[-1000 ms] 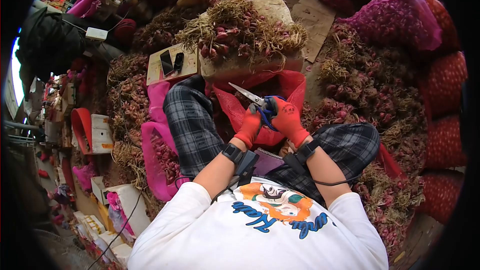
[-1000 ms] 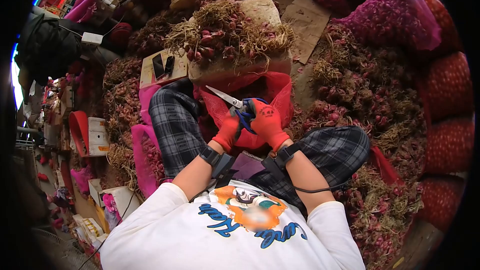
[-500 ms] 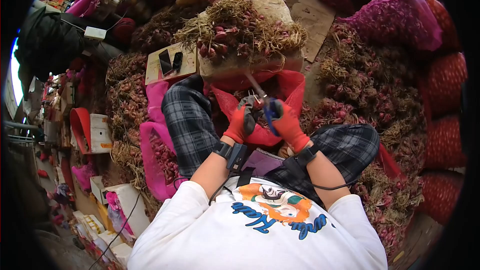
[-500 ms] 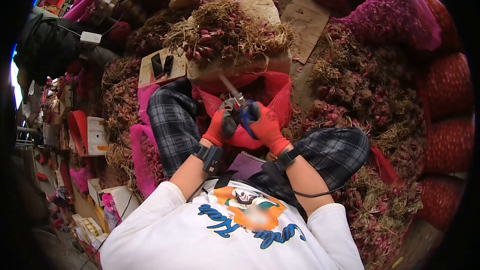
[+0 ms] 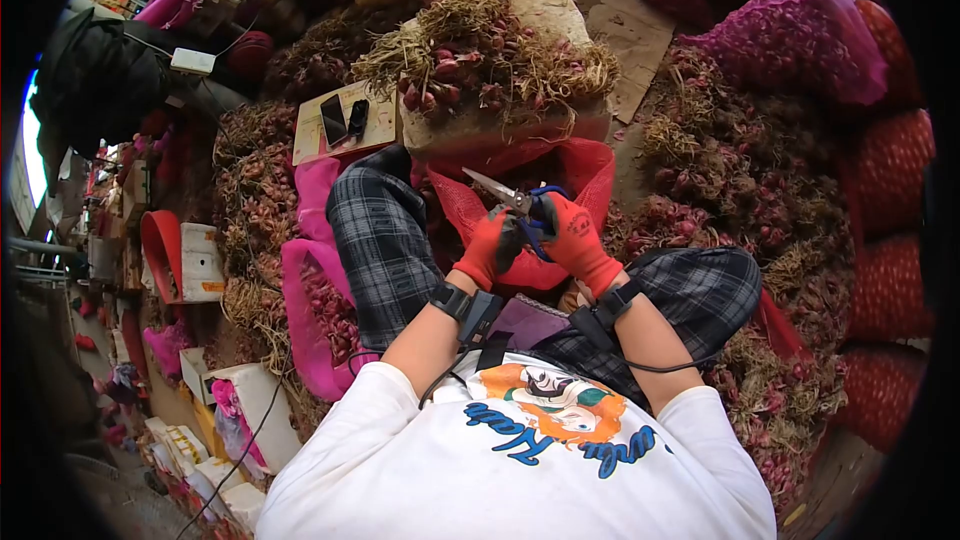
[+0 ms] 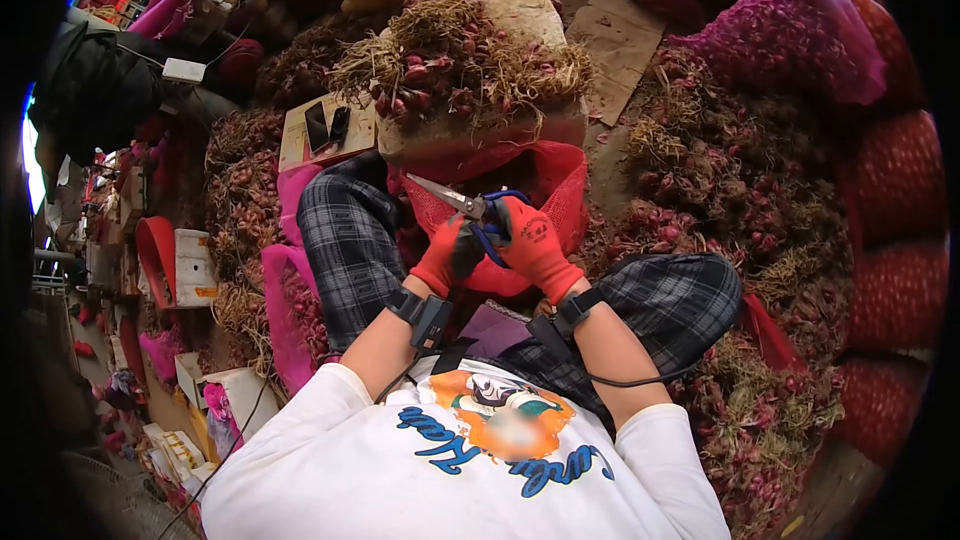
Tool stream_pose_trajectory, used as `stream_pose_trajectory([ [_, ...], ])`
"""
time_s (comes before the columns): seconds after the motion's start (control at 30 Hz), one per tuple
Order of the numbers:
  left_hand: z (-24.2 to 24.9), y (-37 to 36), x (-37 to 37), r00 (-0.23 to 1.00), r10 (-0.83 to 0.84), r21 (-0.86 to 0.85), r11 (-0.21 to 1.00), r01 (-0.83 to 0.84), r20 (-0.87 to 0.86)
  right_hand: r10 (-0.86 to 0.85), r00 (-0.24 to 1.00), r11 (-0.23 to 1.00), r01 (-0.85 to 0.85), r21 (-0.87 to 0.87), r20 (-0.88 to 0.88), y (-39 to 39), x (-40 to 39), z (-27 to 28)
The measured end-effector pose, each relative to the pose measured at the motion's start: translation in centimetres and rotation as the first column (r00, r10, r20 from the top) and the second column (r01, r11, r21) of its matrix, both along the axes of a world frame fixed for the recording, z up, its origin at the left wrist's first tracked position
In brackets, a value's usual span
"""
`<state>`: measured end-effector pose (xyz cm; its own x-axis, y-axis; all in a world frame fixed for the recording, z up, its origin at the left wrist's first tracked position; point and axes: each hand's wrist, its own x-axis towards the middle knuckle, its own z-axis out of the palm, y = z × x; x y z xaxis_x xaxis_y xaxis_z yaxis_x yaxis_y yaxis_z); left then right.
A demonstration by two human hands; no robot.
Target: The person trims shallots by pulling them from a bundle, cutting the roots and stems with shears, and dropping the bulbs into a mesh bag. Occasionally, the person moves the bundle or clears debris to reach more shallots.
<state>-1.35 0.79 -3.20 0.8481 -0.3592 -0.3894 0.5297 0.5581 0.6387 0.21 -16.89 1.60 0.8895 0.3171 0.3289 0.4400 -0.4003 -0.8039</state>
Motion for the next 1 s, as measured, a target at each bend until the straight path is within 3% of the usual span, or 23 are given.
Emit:
stream_pose_trajectory([
  [0.1,-1.5,0.4,-0.1,0.999,-0.030,0.075,0.997,0.027,0.038,0.036,0.998,0.994,-0.030,-0.102,0.052,-0.2,0.1,-0.7],
  [0.17,-2.0,-1.0,-0.2,0.997,0.057,0.141,0.988,-0.065,0.059,0.103,0.994,0.971,-0.091,-0.222,0.045,-0.7,-0.1,-0.7],
  [0.23,-2.1,-1.3,-0.4,0.996,0.090,0.121,0.988,-0.091,0.015,0.026,0.996,0.964,-0.001,-0.265,0.091,-0.1,-0.9,-0.6],
  [0.27,-2.0,-0.9,-0.5,0.997,0.033,0.203,0.978,-0.046,0.065,-0.011,0.993,0.957,0.044,-0.285,0.114,0.0,-1.2,-0.6],
  [0.33,-0.3,-0.9,-0.1,0.983,-0.092,0.367,0.930,0.028,0.158,-0.154,0.988,0.978,0.157,-0.136,0.031,-0.2,-0.2,-1.4],
  [0.37,0.3,-1.0,0.4,0.987,-0.163,0.434,0.890,0.141,0.014,-0.217,0.976,0.975,0.215,-0.062,-0.019,-0.2,0.4,-1.7],
  [0.43,1.8,-1.9,0.1,0.990,-0.123,0.411,0.907,0.086,0.063,-0.046,0.827,0.941,0.224,0.254,-0.560,-2.0,1.7,-2.0],
  [0.47,2.2,-2.2,0.0,0.991,-0.105,0.399,0.915,0.062,0.087,0.113,0.658,0.875,0.289,0.388,-0.745,-2.9,2.0,-2.2],
  [0.5,1.8,-2.1,0.3,0.988,-0.082,0.380,0.925,0.027,0.130,0.260,0.567,0.798,0.329,0.505,-0.782,-3.6,2.3,-1.4],
  [0.6,1.4,-2.3,0.5,0.984,-0.010,0.296,0.954,-0.044,0.179,0.336,0.671,0.797,0.171,0.579,-0.661,-3.7,2.2,-1.0],
  [0.67,3.0,-2.2,0.4,0.993,0.022,0.236,0.971,-0.049,0.116,0.236,0.788,0.877,0.079,0.475,-0.568,-2.8,1.7,-1.1],
  [0.8,0.4,-1.4,0.2,0.974,-0.055,0.367,0.930,-0.030,0.219,0.120,0.889,0.980,-0.033,0.198,-0.443,-1.7,1.2,-0.3],
  [0.83,2.0,-1.7,-0.1,0.972,-0.066,0.401,0.916,-0.031,0.225,0.099,0.892,0.987,-0.031,0.160,-0.441,-1.7,1.2,-0.3],
  [0.93,4.3,-2.3,-0.2,0.953,-0.118,0.429,0.903,-0.014,0.280,0.288,0.730,0.867,0.077,0.493,-0.620,-2.2,1.1,-0.2],
  [1.0,4.5,-2.4,-0.3,0.953,-0.139,0.408,0.913,0.018,0.268,0.222,0.641,0.897,0.162,0.412,-0.735,-2.9,1.4,-0.5],
])
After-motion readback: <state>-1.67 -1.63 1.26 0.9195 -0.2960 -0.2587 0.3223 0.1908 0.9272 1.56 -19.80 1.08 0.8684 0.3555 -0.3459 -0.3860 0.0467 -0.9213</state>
